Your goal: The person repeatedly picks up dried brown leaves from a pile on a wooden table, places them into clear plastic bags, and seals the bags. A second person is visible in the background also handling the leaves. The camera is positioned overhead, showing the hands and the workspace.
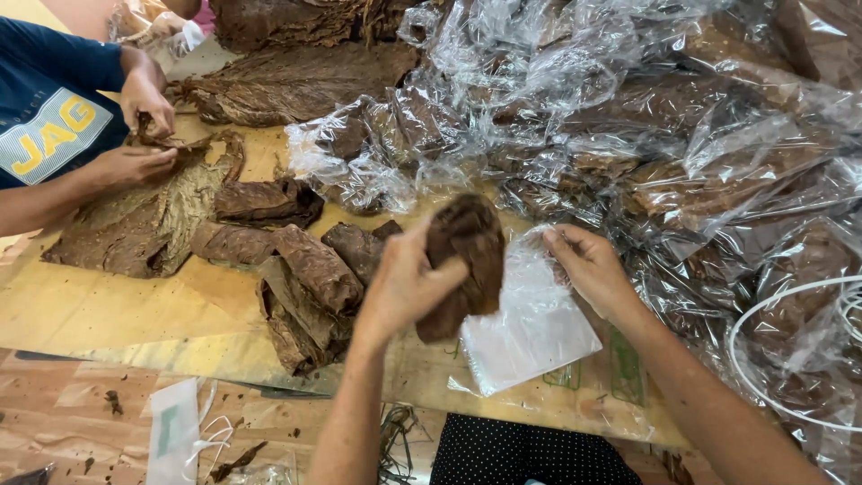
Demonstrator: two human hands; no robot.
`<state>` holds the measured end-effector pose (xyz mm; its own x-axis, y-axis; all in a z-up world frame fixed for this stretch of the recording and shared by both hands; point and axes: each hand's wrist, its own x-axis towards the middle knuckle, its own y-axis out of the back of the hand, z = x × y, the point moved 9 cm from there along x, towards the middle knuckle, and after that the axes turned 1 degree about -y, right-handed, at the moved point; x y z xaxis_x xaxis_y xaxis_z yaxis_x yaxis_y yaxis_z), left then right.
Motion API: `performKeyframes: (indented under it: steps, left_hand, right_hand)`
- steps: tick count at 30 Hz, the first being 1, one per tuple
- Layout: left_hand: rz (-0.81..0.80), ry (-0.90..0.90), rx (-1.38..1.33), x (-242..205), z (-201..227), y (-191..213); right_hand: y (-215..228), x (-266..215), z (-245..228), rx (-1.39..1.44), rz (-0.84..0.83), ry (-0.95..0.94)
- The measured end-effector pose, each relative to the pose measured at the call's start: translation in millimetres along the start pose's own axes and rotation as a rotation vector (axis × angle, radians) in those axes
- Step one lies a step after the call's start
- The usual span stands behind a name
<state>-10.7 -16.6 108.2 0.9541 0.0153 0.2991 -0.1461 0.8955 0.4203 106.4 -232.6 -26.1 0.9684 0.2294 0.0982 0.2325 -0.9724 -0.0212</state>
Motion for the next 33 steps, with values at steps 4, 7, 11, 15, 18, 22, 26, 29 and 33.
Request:
performKeyframes:
  steps: [4, 7, 11, 15, 18, 22, 26, 29, 33]
  left_hand:
    - [-0.139, 0.006, -0.094, -17, -11, -48]
    - [-0.308, 0.194, 0.046, -22, -34, -84]
    - [-0.361, 0.214, 0.295, -7, -71, -117]
    - [-0.338, 0.256, 0.347, -1, -91, -128]
    - [-0.359, 0.288, 0.331, -1, -74, -123]
    - [-0.343, 0.319, 0.314, 4, -87, -127]
    - [-0.236, 0.374, 0.093, 5, -86, -103]
    - [-0.015, 0.437, -0.399, 3, -83, -81]
    - [0.210, 0.461, -0.840, 0, -106, -79]
  right_hand:
    - [-15, -12, -15, 0.017, 0.014, -0.074]
    - [-24, -15, -28, 0.035, -0.008, -0.078]
    - [-21, -23, -34, -0.136, -0.064, 0.055]
    - [-16, -23, -44, -0.415, -0.147, 0.246]
    - [-23, -34, -59, -0.454, -0.226, 0.284]
    - [-49, -60, -80, -0.695, -0.399, 0.307]
    - [-48, -64, -78, -0.792, -0.347, 0.478]
    - [-34, -63, -62, -0.715, -0.235, 0.530]
    - [-26, -73, -55, -0.499, -0.164, 0.518]
